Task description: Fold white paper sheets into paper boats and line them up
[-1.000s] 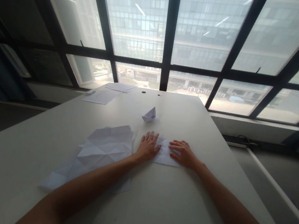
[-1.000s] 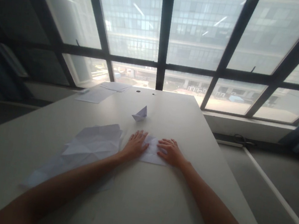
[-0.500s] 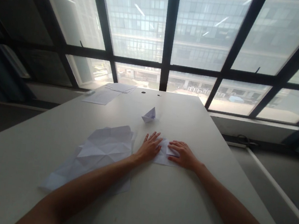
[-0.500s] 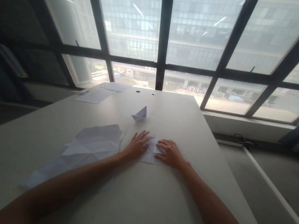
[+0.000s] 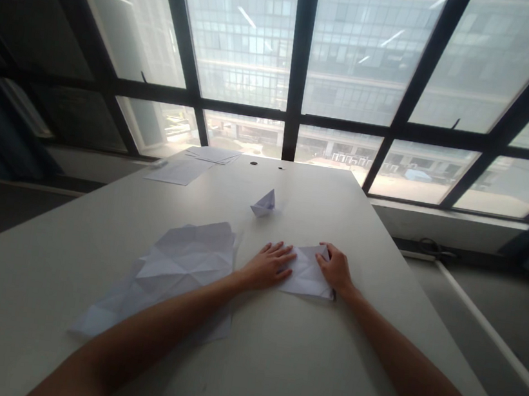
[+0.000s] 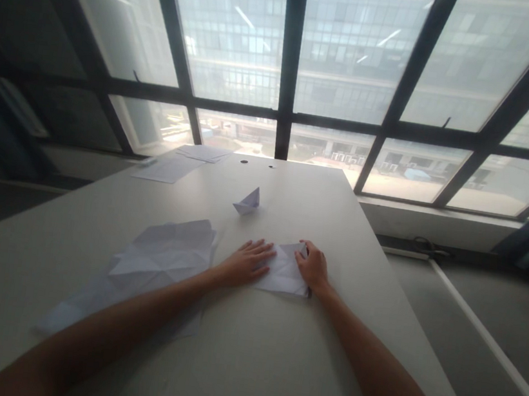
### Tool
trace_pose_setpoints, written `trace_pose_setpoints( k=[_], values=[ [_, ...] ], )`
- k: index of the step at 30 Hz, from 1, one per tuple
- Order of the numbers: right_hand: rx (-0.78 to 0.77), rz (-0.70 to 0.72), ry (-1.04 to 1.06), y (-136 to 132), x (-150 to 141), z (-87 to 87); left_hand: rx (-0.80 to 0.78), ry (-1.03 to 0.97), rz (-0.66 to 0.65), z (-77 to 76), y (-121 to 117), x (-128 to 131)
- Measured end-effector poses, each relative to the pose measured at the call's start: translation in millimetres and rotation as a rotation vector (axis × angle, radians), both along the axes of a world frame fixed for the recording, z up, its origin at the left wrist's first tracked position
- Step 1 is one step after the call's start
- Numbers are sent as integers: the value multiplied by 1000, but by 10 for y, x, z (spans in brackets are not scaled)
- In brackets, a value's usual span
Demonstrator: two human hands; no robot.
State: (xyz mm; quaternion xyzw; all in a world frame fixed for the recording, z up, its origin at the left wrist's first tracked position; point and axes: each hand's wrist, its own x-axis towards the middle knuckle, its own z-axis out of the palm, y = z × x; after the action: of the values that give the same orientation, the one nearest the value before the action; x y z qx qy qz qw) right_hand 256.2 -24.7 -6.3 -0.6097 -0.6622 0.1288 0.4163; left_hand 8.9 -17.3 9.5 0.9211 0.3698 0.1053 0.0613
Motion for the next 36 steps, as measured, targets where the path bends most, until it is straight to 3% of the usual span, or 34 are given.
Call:
trace_pose_setpoints(
  k=[4, 11, 15, 19, 25, 28, 31, 33, 36],
  values=[
    [-9, -5, 126, 43, 20, -17, 14, -3, 7, 17, -4, 0],
    [-190, 21, 668, 45, 169, 150, 10, 16, -66, 76, -70, 10],
    [-261, 162, 893, -11, 129, 219, 17, 6, -67, 89, -119, 18],
    [-160, 238, 691, -91, -42, 214, -43, -154, -10, 65, -71, 27],
    [71, 515, 23, -247, -240, 209, -329, -708, 259, -6, 152, 25],
    [77, 548, -258, -303, -280, 219, -337, -872, 406, 5, 206, 13],
    [64, 531, -379, -317, -291, 224, -162, -806, 401, 33, 170, 19],
    [67, 522, -405, -315, -286, 227, -73, -673, 276, 44, 105, 36],
    [78, 519, -425, -317, -267, 233, -59, -396, 64, 43, 1, 67]
  ],
)
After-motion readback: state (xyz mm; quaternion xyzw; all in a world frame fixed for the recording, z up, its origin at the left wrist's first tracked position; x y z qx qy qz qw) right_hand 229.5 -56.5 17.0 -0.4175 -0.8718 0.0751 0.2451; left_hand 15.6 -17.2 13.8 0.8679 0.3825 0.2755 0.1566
